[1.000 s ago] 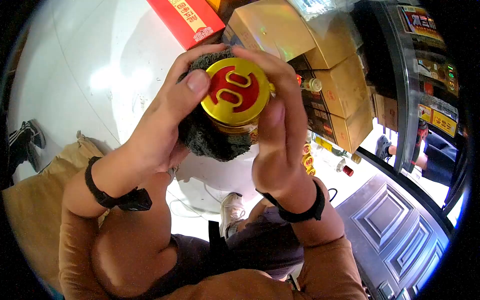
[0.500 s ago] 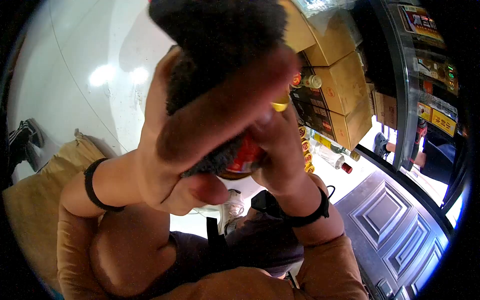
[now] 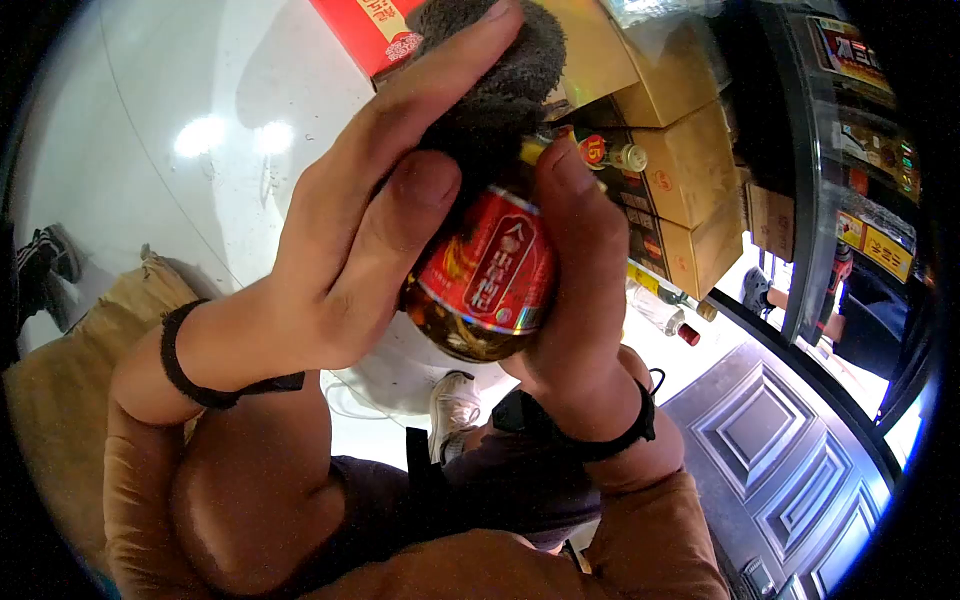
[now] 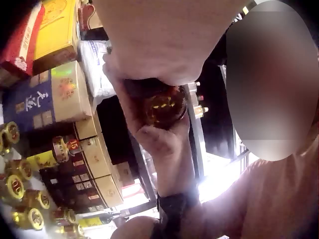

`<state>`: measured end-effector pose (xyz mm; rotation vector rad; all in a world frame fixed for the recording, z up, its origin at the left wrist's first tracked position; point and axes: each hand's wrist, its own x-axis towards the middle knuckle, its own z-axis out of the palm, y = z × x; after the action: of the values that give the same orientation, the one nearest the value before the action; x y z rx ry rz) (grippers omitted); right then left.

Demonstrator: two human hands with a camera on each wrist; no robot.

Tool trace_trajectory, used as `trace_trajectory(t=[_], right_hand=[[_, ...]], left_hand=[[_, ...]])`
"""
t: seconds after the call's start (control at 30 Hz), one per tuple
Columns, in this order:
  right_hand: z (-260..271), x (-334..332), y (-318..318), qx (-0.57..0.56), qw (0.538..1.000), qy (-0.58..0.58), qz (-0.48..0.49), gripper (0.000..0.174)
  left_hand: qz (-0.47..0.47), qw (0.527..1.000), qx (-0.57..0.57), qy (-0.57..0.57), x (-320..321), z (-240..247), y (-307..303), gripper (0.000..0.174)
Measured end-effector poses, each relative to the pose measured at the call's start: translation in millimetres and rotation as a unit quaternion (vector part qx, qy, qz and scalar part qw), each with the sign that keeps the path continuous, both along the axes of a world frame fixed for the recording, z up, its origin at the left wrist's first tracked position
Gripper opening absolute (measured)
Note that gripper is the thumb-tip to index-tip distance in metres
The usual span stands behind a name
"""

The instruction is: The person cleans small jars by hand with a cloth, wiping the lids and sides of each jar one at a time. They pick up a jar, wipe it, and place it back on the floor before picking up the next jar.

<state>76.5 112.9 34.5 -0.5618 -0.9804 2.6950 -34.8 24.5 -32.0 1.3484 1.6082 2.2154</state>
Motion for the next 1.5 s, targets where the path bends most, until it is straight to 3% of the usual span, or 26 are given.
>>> trace_trajectory(t=[0.17, 0.27, 0.33, 0.37, 0.43, 0.47, 0.5, 0.53, 0.57, 0.6, 0.63, 0.7, 0.77, 0.8, 0.83, 0.9, 0.93, 1.03, 1.1, 1.17, 1.2, 1.23, 1.3, 1.33, 1.4, 1.5], right_hand=[[1, -2, 4, 0.041, 0.999, -0.003, -0.027, 0.065], [3, -4, 6, 0.060, 0.997, -0.001, -0.044, 0.066], [3, -6, 9, 0.072, 0.995, 0.000, -0.071, 0.067], [3, -8, 10, 0.075, 0.993, 0.001, -0.089, 0.068], [4, -13, 12, 0.076, 0.989, 0.002, -0.129, 0.069], [5, -15, 12, 0.076, 0.987, 0.013, -0.139, 0.069], [0, -17, 10, 0.084, 0.986, 0.046, -0.138, 0.070], [-21, -25, 13, 0.213, 0.938, 0.273, -0.024, 0.075], [-22, -20, 12, 0.213, 0.938, 0.273, -0.025, 0.075], [-19, -15, 8, 0.377, 0.914, 0.142, -0.056, 0.079], [-18, -14, 4, 0.523, 0.848, 0.005, -0.084, 0.082], [-23, -17, 5, 0.543, 0.832, 0.074, -0.082, 0.091], [-19, -12, 12, 0.571, 0.819, -0.008, -0.053, 0.096], [-18, -15, 21, 0.568, 0.822, -0.007, -0.047, 0.095], [-14, -16, 21, 0.568, 0.822, -0.005, -0.046, 0.095], [-5, -13, 17, 0.480, 0.875, -0.064, -0.003, 0.081], [-8, -11, 14, 0.425, 0.904, -0.048, -0.004, 0.068], [-8, -14, 11, 0.408, 0.910, -0.069, -0.037, 0.062], [-15, -10, 19, 0.335, 0.939, -0.058, -0.045, 0.061], [-13, -11, 19, 0.111, 0.991, 0.066, -0.023, 0.060], [-5, -13, 14, 0.182, 0.983, -0.003, -0.020, 0.062], [-20, -15, 14, 0.386, 0.922, 0.022, -0.007, 0.059], [-23, -17, 0, 0.374, 0.924, -0.027, -0.073, 0.052], [-16, -18, -1, 0.373, 0.925, -0.027, -0.073, 0.052], [1, -21, 0, 0.376, 0.916, -0.136, -0.030, 0.040], [-7, -22, 7, 0.454, 0.886, -0.089, -0.019, 0.037]], left_hand=[[-0.039, 0.997, 0.054, -0.049, 9, -5, 4, 0.045], [-0.037, 0.999, -0.007, -0.032, 4, 8, -10, 0.046], [-0.136, 0.984, -0.082, -0.080, 0, 28, -23, 0.049], [-0.135, 0.984, -0.082, -0.079, 4, 30, -24, 0.049], [-0.173, 0.949, -0.103, -0.244, 11, 34, -23, 0.055], [-0.174, 0.948, -0.103, -0.245, 12, 32, -21, 0.055], [-0.190, 0.923, -0.086, -0.322, 12, 30, -19, 0.056], [-0.205, 0.892, -0.069, -0.397, 11, 30, -17, 0.057], [-0.205, 0.892, -0.070, -0.397, 9, 32, -16, 0.057], [-0.225, 0.857, -0.058, -0.461, 5, 35, -17, 0.060], [-0.242, 0.816, -0.047, -0.523, 1, 39, -18, 0.062], [-0.251, 0.817, -0.085, -0.512, -6, 40, -19, 0.074], [-0.249, 0.873, -0.102, -0.408, -13, 37, -20, 0.079], [-0.210, 0.922, -0.110, -0.307, -14, 31, -19, 0.070], [-0.208, 0.923, -0.110, -0.305, -15, 26, -16, 0.070], [-0.158, 0.944, 0.025, -0.288, -18, 21, -11, 0.071], [-0.106, 0.960, -0.055, -0.251, -28, 47, -18, 0.065], [-0.103, 0.936, -0.056, -0.333, -22, 49, -16, 0.062], [-0.098, 0.902, -0.056, -0.417, -17, 48, -12, 0.061], [-0.092, 0.861, -0.054, -0.497, -15, 48, -10, 0.061], [-0.117, 0.840, -0.068, -0.525, -17, 50, -9, 0.056], [-0.198, 0.808, -0.049, -0.552, -18, 39, -11, 0.059], [-0.188, 0.900, -0.104, -0.380, -14, 19, -18, 0.060], [-0.171, 0.917, -0.125, -0.337, -10, 26, -21, 0.059], [-0.158, 0.921, -0.127, -0.333, -13, 29, -22, 0.057], [-0.156, 0.922, -0.124, -0.333, -16, 30, -24, 0.053]])
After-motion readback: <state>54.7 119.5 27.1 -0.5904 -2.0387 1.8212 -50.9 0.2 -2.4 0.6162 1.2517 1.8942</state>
